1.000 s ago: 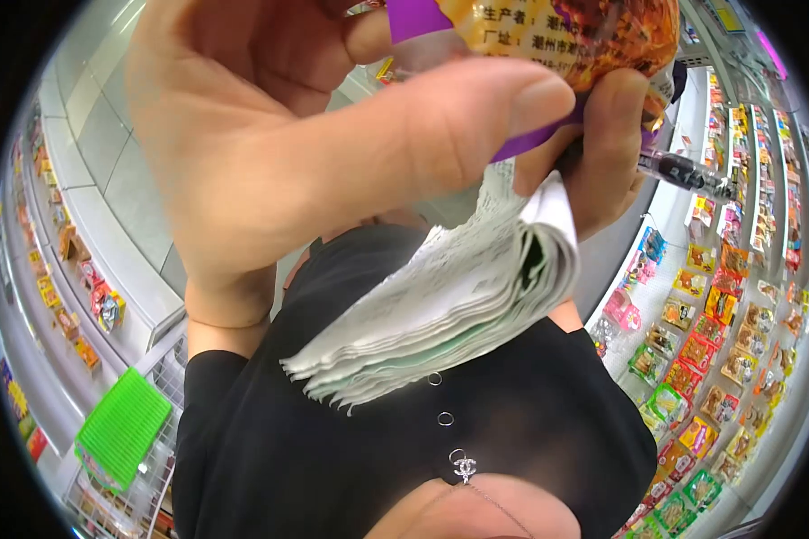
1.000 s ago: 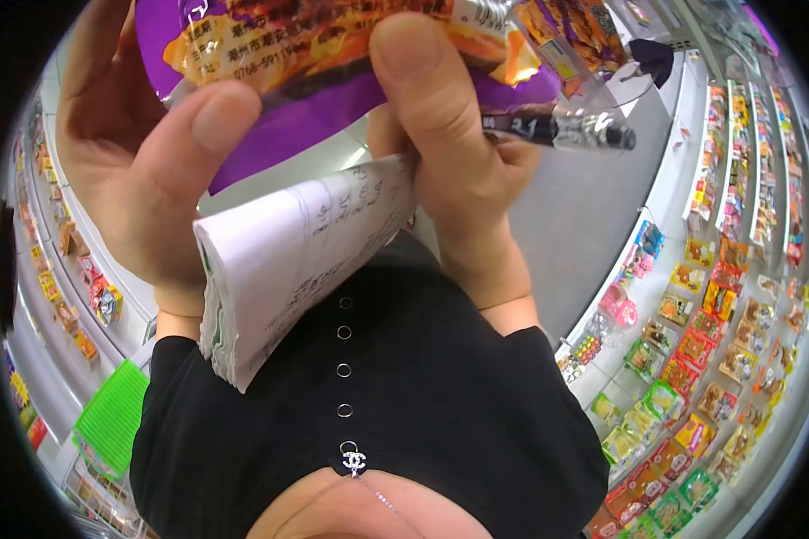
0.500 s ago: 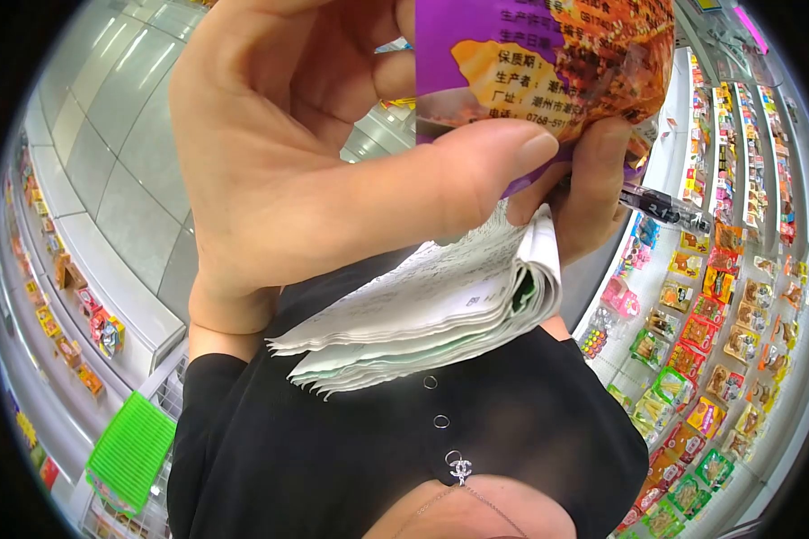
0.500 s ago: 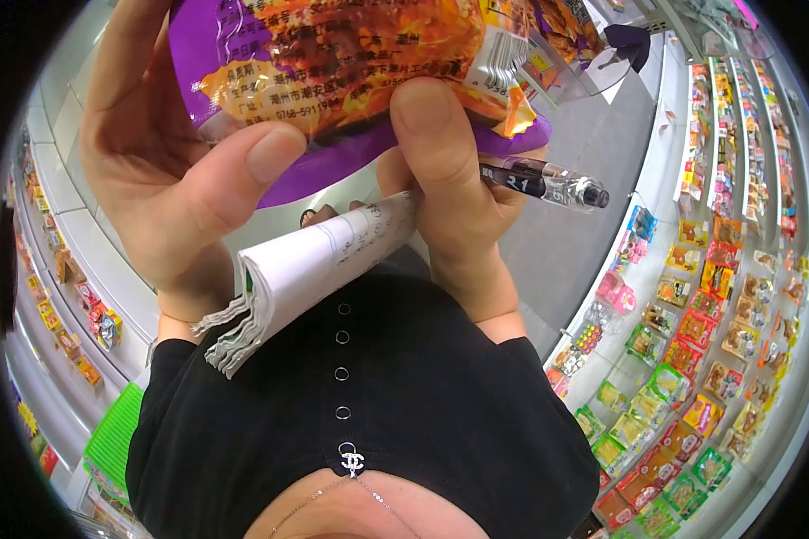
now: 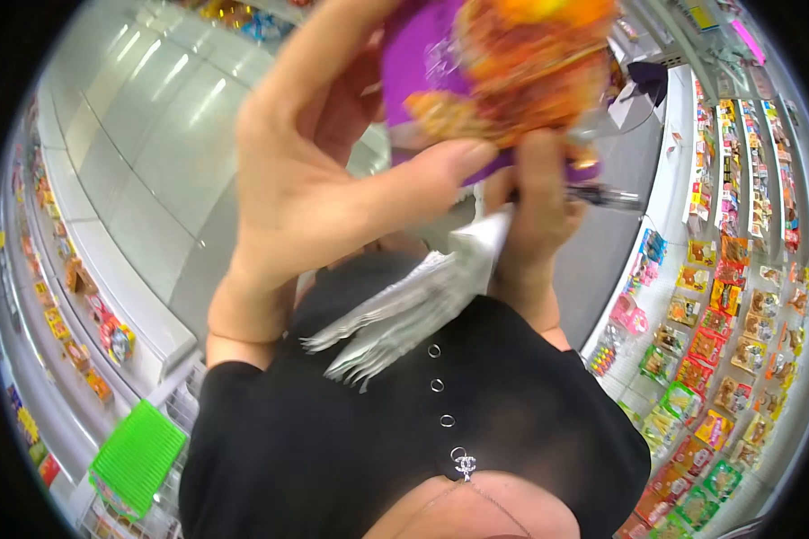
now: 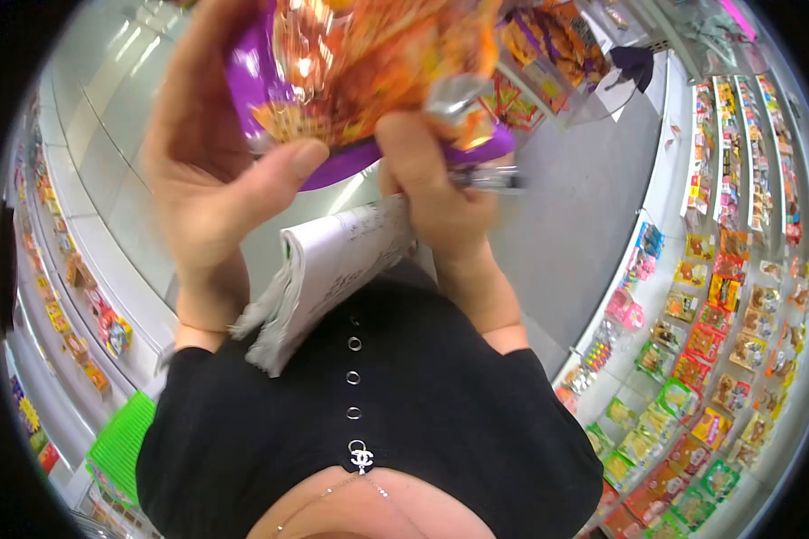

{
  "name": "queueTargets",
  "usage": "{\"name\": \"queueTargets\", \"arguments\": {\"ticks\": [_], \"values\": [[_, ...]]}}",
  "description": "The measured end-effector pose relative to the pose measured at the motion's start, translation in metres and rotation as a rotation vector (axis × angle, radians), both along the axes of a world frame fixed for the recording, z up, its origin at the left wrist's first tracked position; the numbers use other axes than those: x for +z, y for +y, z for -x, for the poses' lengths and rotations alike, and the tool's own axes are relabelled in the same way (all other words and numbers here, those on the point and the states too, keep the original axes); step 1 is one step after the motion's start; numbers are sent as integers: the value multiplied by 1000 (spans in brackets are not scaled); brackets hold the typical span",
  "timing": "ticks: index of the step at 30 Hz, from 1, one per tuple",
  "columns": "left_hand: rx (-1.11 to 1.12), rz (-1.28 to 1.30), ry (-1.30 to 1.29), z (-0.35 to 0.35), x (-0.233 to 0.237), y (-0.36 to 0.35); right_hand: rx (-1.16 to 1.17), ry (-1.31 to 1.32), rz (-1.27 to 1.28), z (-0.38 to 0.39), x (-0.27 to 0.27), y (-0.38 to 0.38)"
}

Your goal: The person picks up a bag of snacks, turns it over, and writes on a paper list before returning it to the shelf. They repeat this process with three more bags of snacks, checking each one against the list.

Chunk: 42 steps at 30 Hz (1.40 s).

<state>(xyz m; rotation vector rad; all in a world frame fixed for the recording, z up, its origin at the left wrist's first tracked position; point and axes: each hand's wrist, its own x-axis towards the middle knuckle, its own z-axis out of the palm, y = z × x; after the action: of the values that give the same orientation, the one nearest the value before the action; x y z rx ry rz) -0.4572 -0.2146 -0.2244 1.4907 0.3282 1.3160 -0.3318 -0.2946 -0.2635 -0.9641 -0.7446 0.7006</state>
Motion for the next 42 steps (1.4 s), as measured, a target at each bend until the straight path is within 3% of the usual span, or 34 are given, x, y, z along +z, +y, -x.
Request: {"name": "queueTargets", "arguments": {"ticks": [3, 6, 10, 11, 14, 19, 22, 24, 26, 27, 29, 31, 33, 34, 35, 37, 38, 39, 40, 41, 42], "values": [[-73, -55, 141, 16, -40, 36, -26, -518, -29, -5, -40, 35], [-166, 209, 298, 32, -87, 57, -3, -884, 84, -5, -85, 47], [-243, 632, 297, 48, -144, 71, 273, -1535, 279, 18, -111, 60], [-199, 572, 297, 50, -169, 74, 333, -1554, 347, 28, -106, 58], [-344, 762, 395, 51, -197, 73, 503, -1572, 411, 50, -105, 56], [-560, 900, 362, 25, -212, 83, 497, -1335, 652, 35, -114, 44], [-631, 930, 326, -10, -211, 105, 175, -961, 546, -2, -122, 13], [-641, 922, 301, -52, -183, 118, 26, -424, 694, -32, -134, -17], [-660, 908, 251, -103, -138, 118, -313, -120, 735, -61, -159, -49], [-712, 859, 334, -127, -134, 129, -562, -100, 452, -72, -203, -73], [-774, 757, 407, -180, -112, 141, -816, 706, 615, -90, -162, -79], [-829, 691, 432, -237, -80, 138, -606, 564, 410, -131, -247, -117], [-871, 654, 466, -294, -78, 147, -116, 488, -218, -148, -253, -110], [-875, 631, 476, -317, -85, 150, 102, 372, -325, -167, -249, -98], [-751, 532, 473, -334, -93, 147, 125, 458, -338, -174, -252, -88], [-552, 126, 353, -355, -123, 146, -238, 299, 133, -185, -299, -72], [-592, 80, 358, -350, -123, 140, -339, 312, 245, -189, -301, -65], [-635, 39, 366, -333, -122, 133, -433, 332, 359, -193, -302, -59], [-678, 5, 375, -311, -124, 126, -442, 455, 355, -195, -265, -41], [-891, -24, 603, -288, -127, 127, -450, 574, 350, -200, -238, -28], [-1038, -61, 665, -270, -134, 120, -562, 555, 360, -207, -229, -22]]}}
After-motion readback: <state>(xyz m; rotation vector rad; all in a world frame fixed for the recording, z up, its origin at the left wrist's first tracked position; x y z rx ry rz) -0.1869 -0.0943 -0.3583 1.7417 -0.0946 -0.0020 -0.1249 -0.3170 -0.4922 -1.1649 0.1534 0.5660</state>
